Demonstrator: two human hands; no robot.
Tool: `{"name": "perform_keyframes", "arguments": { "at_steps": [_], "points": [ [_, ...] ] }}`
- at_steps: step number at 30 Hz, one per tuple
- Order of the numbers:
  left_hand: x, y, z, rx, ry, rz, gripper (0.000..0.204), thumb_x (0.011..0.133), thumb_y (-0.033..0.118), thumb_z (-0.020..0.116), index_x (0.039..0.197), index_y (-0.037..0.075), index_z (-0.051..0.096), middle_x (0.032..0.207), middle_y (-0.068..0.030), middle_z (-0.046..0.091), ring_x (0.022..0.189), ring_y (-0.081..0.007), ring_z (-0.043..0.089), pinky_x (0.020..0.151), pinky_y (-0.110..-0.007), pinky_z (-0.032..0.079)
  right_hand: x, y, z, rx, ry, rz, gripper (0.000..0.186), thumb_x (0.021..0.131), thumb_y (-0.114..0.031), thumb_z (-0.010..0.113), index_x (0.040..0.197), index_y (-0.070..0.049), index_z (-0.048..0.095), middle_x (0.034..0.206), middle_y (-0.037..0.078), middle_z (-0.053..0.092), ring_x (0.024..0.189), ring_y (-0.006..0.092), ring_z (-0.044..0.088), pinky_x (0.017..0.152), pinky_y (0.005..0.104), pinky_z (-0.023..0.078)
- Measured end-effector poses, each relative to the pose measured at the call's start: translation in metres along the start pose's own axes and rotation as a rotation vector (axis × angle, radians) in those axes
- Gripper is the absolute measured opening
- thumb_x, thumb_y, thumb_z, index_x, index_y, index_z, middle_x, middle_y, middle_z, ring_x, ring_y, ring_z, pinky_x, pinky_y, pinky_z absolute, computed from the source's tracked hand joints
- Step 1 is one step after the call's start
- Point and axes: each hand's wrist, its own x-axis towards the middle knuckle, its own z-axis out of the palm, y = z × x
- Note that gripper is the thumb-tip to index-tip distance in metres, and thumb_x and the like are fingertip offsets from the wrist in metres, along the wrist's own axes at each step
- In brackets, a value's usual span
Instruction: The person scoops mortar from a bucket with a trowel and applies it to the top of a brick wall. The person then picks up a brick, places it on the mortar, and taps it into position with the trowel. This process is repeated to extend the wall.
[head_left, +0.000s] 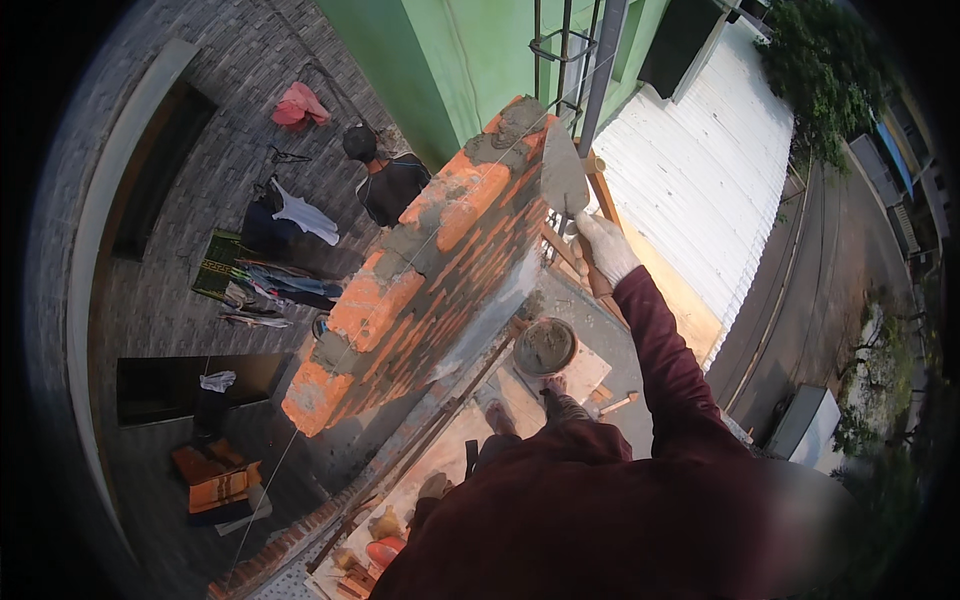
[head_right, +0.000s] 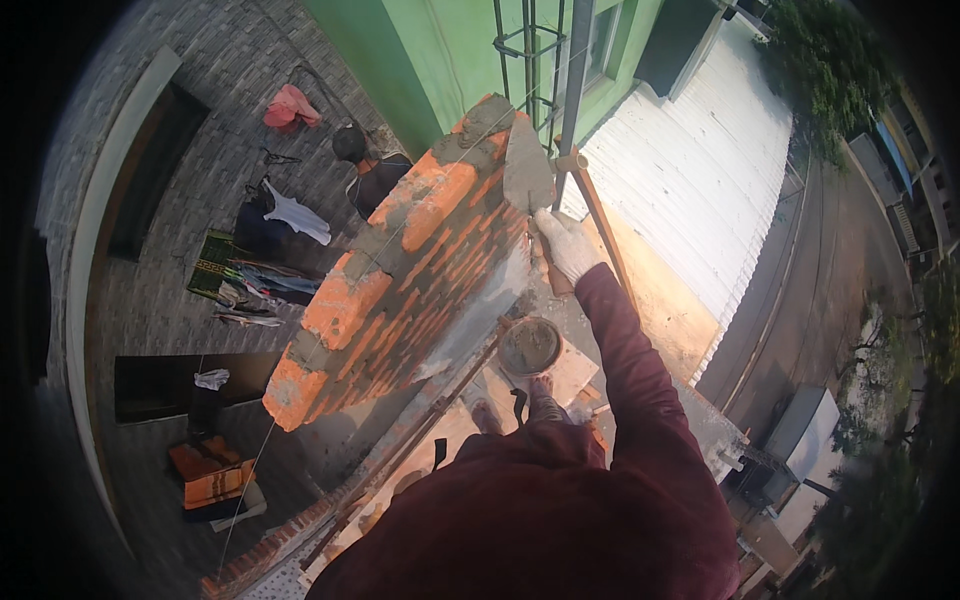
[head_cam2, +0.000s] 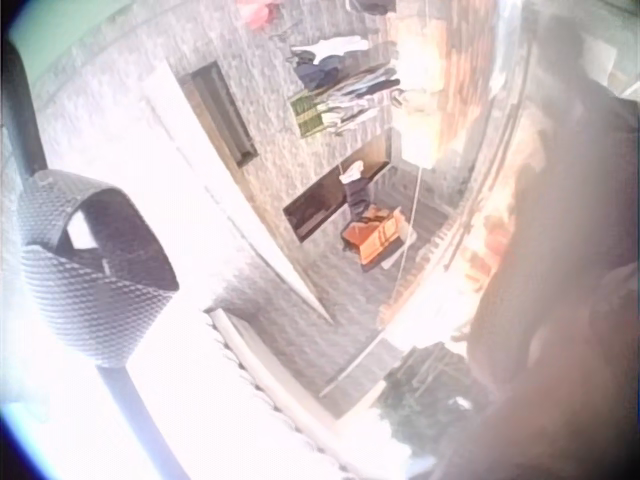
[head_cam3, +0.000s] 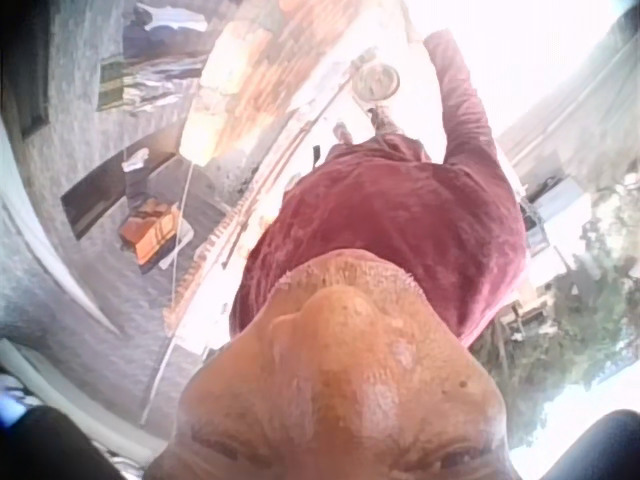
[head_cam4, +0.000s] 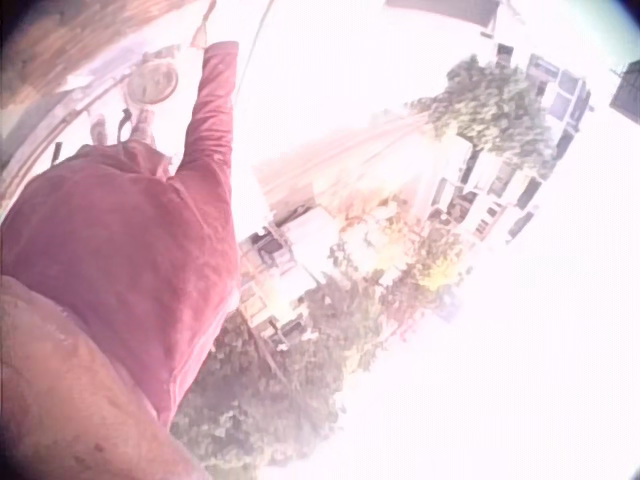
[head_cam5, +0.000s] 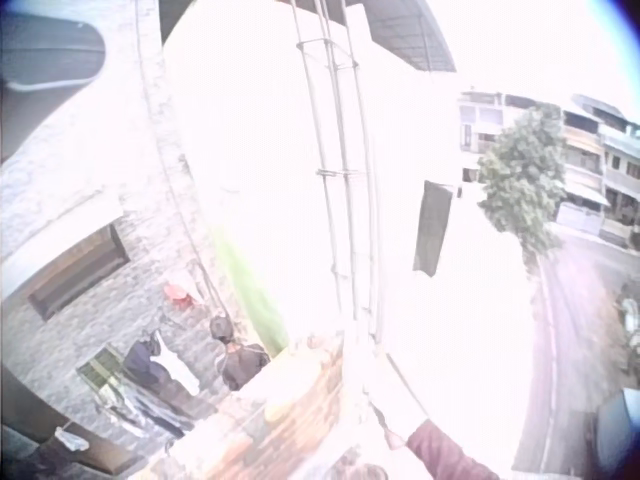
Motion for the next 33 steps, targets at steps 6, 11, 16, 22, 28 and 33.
{"name": "perform_keyframes", "arguments": {
  "at_steps": [6, 11, 16, 22, 28, 33],
  "points": [
    [-0.024, 0.084, 0.047, 0.348, -0.231, 0.386, 0.033, 0.097, 0.023, 0.069, 0.119, -0.001, 0.071, 0.094, -0.0048, 0.071, 0.079, -0.0136, 0.064, 0.071, -0.028, 0.051, 0.047, 0.022, 0.002, -0.188, -0.004, -0.089, 0.039, 0.106, -0.041, 0.052, 0.105, -0.003, 0.061, 0.068, 0.004, 0.057, 0.045, 0.0151, 0.052, 0.041, 0.0319, 0.046],
    [0.014, 0.055, 0.066, 0.442, -0.239, 0.38, 0.038, 0.095, 0.023, 0.072, 0.124, -0.001, 0.07, 0.099, -0.0068, 0.073, 0.089, -0.0145, 0.067, 0.082, -0.029, 0.054, -0.022, 0.06, -0.02, -0.442, 0.019, 0.041, 0.041, 0.104, -0.038, 0.056, 0.114, 0.001, 0.063, 0.072, 0.004, 0.059, 0.05, 0.0136, 0.055, 0.047, 0.0265, 0.046],
    [0.037, 0.009, 0.11, 0.8, -0.291, 0.356, 0.052, 0.091, 0.033, 0.076, 0.126, -0.004, 0.067, 0.112, -0.0174, 0.073, 0.103, -0.0246, 0.07, 0.093, -0.035, 0.054, -0.061, 0.187, -0.073, -1.265, -0.081, 0.127, 0.027, 0.092, -0.019, 0.062, 0.112, -0.001, 0.062, 0.086, 0.018, 0.067, 0.072, 0.0345, 0.068, 0.07, 0.0456, 0.058],
    [0.147, 0.044, 0.229, 0.823, -0.321, 0.589, 0.068, 0.087, 0.034, 0.08, 0.137, -0.006, 0.058, 0.131, -0.0213, 0.064, 0.124, -0.0316, 0.06, 0.107, -0.04, 0.045, 0.009, 0.415, -0.098, -1.627, -0.183, 0.508, 0.026, 0.089, -0.014, 0.07, 0.112, -0.004, 0.074, 0.103, 0.017, 0.077, 0.097, 0.0347, 0.076, 0.081, 0.0435, 0.061],
    [0.283, 0.111, 0.361, 0.855, -0.145, 0.851, 0.116, 0.073, 0.038, 0.09, 0.158, -0.003, 0.024, 0.151, -0.0354, 0.04, 0.14, -0.0452, 0.045, 0.115, -0.048, 0.04, 0.104, 0.545, -0.092, -1.753, -0.258, 0.229, 0.022, 0.093, -0.017, 0.064, 0.107, -0.002, 0.072, 0.096, 0.016, 0.077, 0.088, 0.031, 0.077, 0.07, 0.0413, 0.061],
    [0.369, 0.117, 0.387, 0.82, -0.398, 0.513, 0.081, 0.086, 0.027, 0.076, 0.151, -0.004, 0.039, 0.142, -0.0257, 0.054, 0.129, -0.0343, 0.056, 0.11, -0.043, 0.042, 0.074, 0.614, -0.107, -1.913, -0.467, 0.0, 0.017, 0.088, -0.014, 0.069, 0.1, -0.002, 0.07, 0.092, 0.013, 0.075, 0.085, 0.0277, 0.077, 0.065, 0.0383, 0.061]
  ]
}}
